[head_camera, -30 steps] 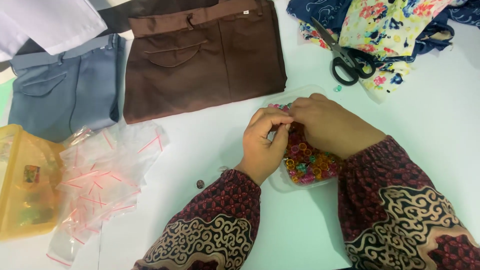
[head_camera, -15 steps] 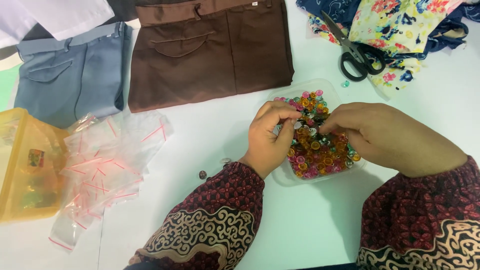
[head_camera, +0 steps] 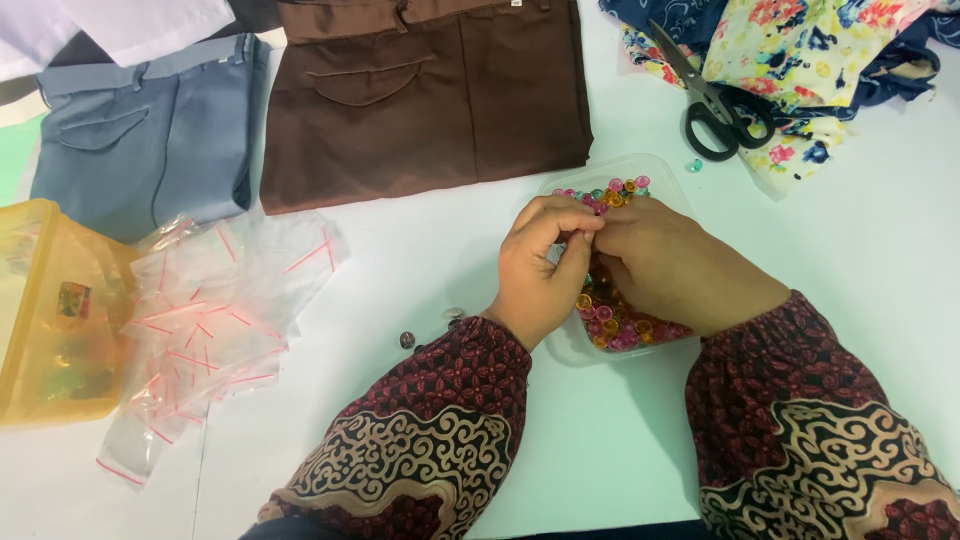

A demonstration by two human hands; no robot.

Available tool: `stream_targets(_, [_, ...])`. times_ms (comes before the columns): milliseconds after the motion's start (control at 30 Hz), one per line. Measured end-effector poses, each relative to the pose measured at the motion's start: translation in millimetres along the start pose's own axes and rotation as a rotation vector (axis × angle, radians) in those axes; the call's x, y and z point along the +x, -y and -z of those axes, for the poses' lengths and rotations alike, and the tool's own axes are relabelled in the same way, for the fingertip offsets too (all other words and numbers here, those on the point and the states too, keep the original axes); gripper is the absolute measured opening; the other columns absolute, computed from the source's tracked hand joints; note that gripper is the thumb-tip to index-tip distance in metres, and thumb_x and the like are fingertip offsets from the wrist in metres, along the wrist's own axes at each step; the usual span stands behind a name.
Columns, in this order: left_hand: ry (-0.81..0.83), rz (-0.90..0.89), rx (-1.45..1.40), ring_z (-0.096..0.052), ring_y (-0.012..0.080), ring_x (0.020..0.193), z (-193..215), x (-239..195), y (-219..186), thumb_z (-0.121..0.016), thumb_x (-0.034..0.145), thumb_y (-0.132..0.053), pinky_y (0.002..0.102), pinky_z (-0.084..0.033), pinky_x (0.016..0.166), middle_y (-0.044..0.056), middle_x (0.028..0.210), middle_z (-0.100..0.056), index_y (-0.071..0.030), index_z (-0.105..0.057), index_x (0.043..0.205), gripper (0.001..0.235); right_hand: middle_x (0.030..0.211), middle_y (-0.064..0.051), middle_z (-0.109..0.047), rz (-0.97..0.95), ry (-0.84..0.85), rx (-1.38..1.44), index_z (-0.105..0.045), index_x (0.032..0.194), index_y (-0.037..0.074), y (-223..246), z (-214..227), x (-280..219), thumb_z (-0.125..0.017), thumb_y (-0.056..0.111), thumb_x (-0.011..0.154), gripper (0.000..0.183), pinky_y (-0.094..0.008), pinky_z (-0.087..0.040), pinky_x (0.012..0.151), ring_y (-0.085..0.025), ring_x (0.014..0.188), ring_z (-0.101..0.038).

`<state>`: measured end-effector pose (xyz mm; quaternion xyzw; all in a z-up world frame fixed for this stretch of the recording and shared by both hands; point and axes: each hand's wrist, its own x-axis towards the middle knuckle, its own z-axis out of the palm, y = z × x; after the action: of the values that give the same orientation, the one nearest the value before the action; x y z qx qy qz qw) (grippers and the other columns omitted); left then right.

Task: Packaging small metal charms and colorful beads into plastic zip-lock bags

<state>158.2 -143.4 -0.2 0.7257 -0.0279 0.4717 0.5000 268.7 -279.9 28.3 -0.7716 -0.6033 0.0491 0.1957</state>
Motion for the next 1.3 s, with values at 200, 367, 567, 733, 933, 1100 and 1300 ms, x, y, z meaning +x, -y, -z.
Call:
stream_targets(200, [0.009, -0.003, -0.007, -0.070, 0.0232, 0.091, -0.7, -1.1, 0.1, -0.064, 0.093, 0.008, 0.035, -0.056, 0.078, 0.006, 0.098, -0.069, -0.010, -0.075, 0.099, 0.022, 0.096, -0.006, -0.073, -0.082, 0.026, 0.018, -0.075, 0.100, 0.009, 10.0, 11.5, -1.4, -0.057, 0.008, 0.098, 0.018, -0.041, -0.056, 0.088, -0.028, 0.100, -0.066])
stream_targets(367, [0.016, -0.008, 0.001, -0.070, 0.0231, 0.091, -0.8, 0.8, -2.7, -0.064, 0.093, 0.008, 0.035, -0.056, 0.079, 0.006, 0.098, -0.070, -0.010, -0.074, 0.099, 0.022, 0.094, -0.004, -0.070, -0.094, -0.009, -0.072, -0.073, 0.097, 0.011, -3.6, 8.8, 1.6, -0.060, 0.013, 0.099, 0.014, -0.039, -0.055, 0.087, -0.027, 0.100, -0.066])
stream_targets(567, [0.028, -0.015, 0.005, -0.068, 0.0202, 0.100, 0.2, 1.8, -26.3, -0.061, 0.096, 0.006, 0.033, -0.058, 0.090, 0.003, 0.104, -0.069, -0.014, -0.071, 0.104, 0.024, 0.087, -0.007, -0.065, 0.094, -0.294, -0.044, -0.068, 0.088, 0.004, 7.5, 14.8, -3.9, -0.062, 0.001, 0.093, 0.008, -0.042, -0.051, 0.083, -0.030, 0.090, -0.062])
stream_targets(733, [0.062, -0.035, -0.016, -0.069, 0.0207, 0.107, 10.3, -16.3, -70.3, -0.060, 0.097, 0.008, 0.035, -0.059, 0.102, 0.005, 0.108, -0.070, -0.014, -0.069, 0.109, 0.027, 0.100, -0.006, -0.073, 0.181, -0.403, -0.037, -0.072, 0.103, 0.009, 20.7, 15.6, -10.5, -0.064, -0.003, 0.083, 0.025, -0.040, -0.050, 0.088, -0.028, 0.096, -0.065])
stream_targets(933, [0.194, -0.060, -0.159, -0.068, 0.0216, 0.106, 75.5, -37.2, -101.0, -0.060, 0.104, 0.008, 0.034, -0.062, 0.098, 0.007, 0.112, -0.065, -0.013, -0.065, 0.115, 0.024, 0.107, -0.015, -0.074, 0.113, -0.396, -0.103, -0.076, 0.112, -0.001, 47.1, 17.3, -14.1, -0.066, -0.006, 0.099, 0.018, -0.039, -0.053, 0.088, -0.029, 0.098, -0.068])
stream_targets(1100, [0.334, -0.122, 0.060, -0.057, 0.0195, 0.089, 156.2, -12.7, -73.5, -0.057, 0.097, 0.011, 0.030, -0.050, 0.070, 0.004, 0.096, -0.060, -0.010, -0.061, 0.103, 0.022, 0.106, -0.021, -0.071, 0.217, -0.577, 0.074, -0.074, 0.112, -0.007, 137.4, 2.7, 22.3, -0.071, -0.014, 0.103, 0.011, -0.042, -0.052, 0.091, -0.034, 0.101, -0.067])
stream_targets(1300, [0.369, -0.069, 0.285, -0.059, 0.0205, 0.080, 205.6, -1.9, -24.9, -0.061, 0.088, 0.003, 0.034, -0.048, 0.068, 0.000, 0.086, -0.062, -0.014, -0.060, 0.090, 0.017, 0.103, -0.014, -0.073, 0.267, -0.392, 0.069, -0.073, 0.109, -0.001, 166.9, -47.8, 52.0, -0.065, -0.010, 0.100, 0.014, -0.039, -0.054, 0.084, -0.030, 0.098, -0.069])
